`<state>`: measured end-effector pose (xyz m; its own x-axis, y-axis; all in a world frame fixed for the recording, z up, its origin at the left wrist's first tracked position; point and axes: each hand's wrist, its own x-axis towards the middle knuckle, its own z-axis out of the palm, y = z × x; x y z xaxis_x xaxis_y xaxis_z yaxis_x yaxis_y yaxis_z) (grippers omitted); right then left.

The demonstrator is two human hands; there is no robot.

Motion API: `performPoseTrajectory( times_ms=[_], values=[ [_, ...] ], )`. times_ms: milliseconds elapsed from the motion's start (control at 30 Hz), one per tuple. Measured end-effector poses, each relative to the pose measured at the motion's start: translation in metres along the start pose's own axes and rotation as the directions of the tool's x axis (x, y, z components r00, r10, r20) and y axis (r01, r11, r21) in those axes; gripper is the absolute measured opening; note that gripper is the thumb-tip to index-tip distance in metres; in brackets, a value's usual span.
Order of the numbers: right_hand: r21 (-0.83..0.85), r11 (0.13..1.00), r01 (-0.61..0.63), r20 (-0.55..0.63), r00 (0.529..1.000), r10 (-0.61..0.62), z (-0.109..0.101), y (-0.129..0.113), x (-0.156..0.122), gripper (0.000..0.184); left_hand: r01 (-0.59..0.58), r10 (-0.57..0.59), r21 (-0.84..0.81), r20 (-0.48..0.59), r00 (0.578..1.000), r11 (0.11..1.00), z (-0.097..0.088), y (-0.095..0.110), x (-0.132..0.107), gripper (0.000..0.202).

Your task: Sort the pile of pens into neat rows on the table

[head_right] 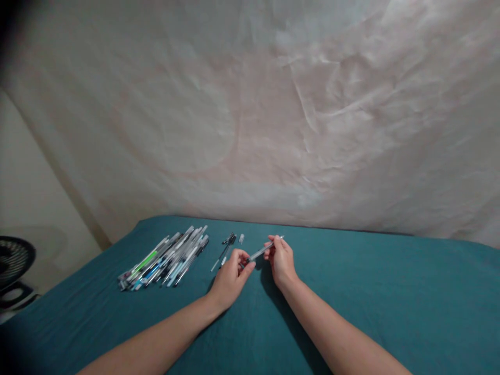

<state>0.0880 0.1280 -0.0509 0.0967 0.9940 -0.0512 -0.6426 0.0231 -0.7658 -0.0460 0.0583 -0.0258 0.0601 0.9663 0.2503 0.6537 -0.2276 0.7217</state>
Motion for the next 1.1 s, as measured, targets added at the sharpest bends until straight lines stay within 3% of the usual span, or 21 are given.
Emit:
performPoseTrajectory(
  times_ms=[300, 567, 800, 933, 1100],
  values=[
    [-0.016, 1.0, -0.012, 0.015, 1.0, 0.012, 0.0002, 0.001, -0.0022, 0.027, -0.01, 0.004, 0.117, 0.057, 0.998, 0.993, -0.0047, 0.0024, -0.0024, 0.037],
    [-0.013, 1.0, -0.014, 0.035, 0.999, 0.014, 0.0044, -0.0019, -0.0091, 0.025, 0.033, -0.035, 0.024, 0.08, 0.996, 0.999, -0.0031, -0.0022, -0.0039, 0.053],
    [-0.022, 1.0, -0.001, 0.03, 1.0, 0.001, 0.0035, -0.0004, -0.0087, 0.024, -0.021, 0.02, -0.018, -0.077, 0.997, 1.0, -0.0023, -0.0034, -0.0038, 0.035],
    [-0.021, 1.0, 0.003, 0.02, 1.0, -0.003, 0.0013, 0.0007, -0.0071, 0.024, -0.089, 0.087, -0.023, -0.095, 0.992, 0.996, -0.0026, -0.0019, -0.0041, 0.018],
    [-0.01, 1.0, 0.012, 0.013, 1.0, -0.011, 0.0003, 0.0017, -0.0065, 0.023, -0.141, 0.141, 0.014, -0.1, 0.985, 0.99, -0.0093, 0.0004, -0.0033, 0.014]
  ],
)
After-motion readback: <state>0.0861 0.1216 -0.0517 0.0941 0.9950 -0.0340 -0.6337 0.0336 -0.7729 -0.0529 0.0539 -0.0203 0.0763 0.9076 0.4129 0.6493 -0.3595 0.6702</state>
